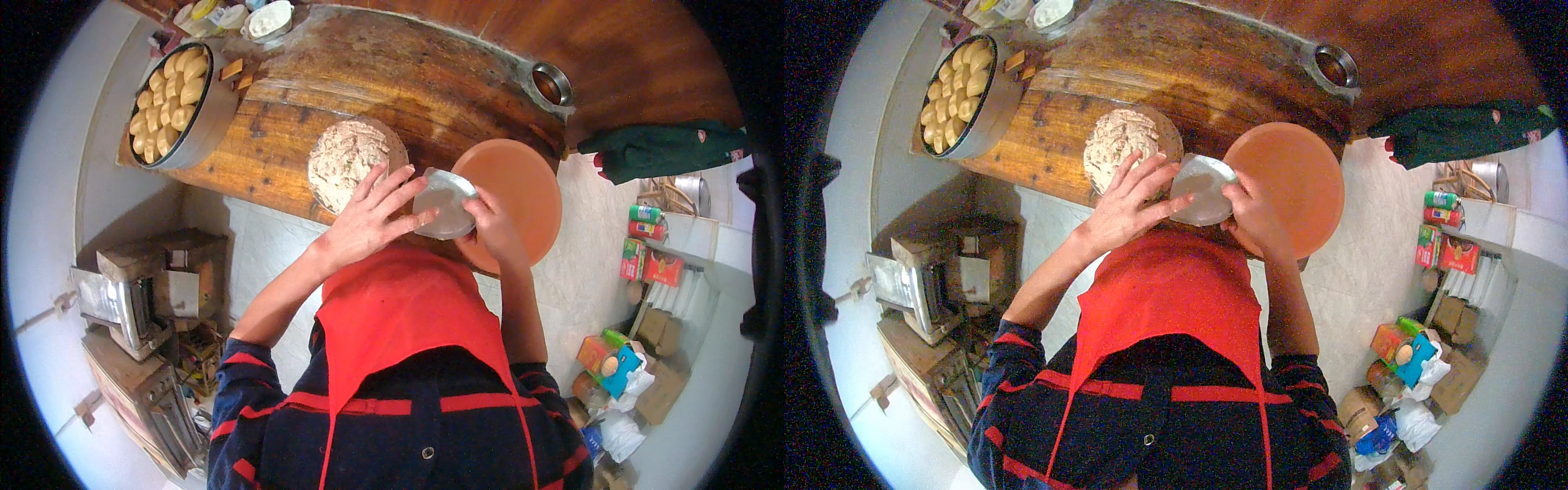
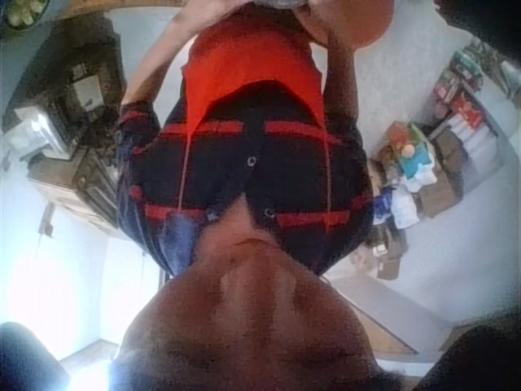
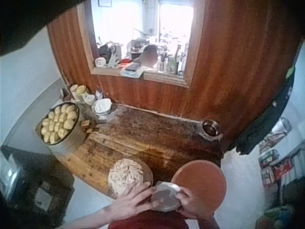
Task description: The person kneads a large ball of dough on a wooden table, then transfers it to a refrigerator for storage. They also handle a small bowl and a pink basin during the process.
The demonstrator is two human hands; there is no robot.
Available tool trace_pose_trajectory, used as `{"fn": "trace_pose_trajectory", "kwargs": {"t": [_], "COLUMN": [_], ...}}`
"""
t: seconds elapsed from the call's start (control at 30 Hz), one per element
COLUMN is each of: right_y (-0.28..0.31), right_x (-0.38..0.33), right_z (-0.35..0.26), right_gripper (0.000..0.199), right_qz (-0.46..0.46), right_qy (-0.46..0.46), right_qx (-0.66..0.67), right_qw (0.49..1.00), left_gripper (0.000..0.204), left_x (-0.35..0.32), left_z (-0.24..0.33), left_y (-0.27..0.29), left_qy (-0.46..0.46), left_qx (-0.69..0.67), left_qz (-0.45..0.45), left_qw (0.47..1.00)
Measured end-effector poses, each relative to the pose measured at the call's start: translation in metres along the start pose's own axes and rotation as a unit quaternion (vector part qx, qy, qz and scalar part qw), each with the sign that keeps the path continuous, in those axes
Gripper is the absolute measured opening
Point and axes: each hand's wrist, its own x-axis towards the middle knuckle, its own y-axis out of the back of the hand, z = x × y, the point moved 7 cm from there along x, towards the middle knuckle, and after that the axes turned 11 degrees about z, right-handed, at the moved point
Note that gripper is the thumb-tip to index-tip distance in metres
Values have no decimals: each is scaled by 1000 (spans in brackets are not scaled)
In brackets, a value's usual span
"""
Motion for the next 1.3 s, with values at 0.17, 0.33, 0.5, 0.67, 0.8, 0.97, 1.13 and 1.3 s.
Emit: {"fn": "trace_pose_trajectory", "kwargs": {"t": [0.17, 0.33, 0.5, 0.67, 0.8, 0.97, 1.13, 1.3], "right_y": [-9, -5, -4, -5, 1, -4, -7, -6], "right_x": [-3, -4, 4, 11, 8, 0, -1, 4], "right_z": [3, 6, 18, 31, 27, 10, 0, 14], "right_gripper": [32, 32, 36, 38, 37, 33, 33, 37], "right_qz": [-13, -11, -1, -10, 11, -23, -45, -38], "right_qy": [-13, 14, 25, 39, 38, 24, 97, 138], "right_qx": [43, -37, 6, 23, 7, -16, -57, -59], "right_qw": [999, 999, 1000, 999, 999, 999, 993, 988], "left_gripper": [70, 76, 66, 55, 53, 78, 88, 86], "left_x": [2, -3, -13, -25, -28, -15, -8, -17], "left_z": [-4, -12, -10, -13, -19, -14, -14, -11], "left_y": [-5, -7, -17, -27, -22, -15, -17, -26], "left_qy": [76, 144, 197, 245, 283, 254, 251, 256], "left_qx": [-87, -220, -296, -339, -383, -296, -282, -332], "left_qz": [-11, 21, 8, -19, 6, -3, -17, -42], "left_qw": [993, 965, 935, 908, 880, 921, 926, 907]}}
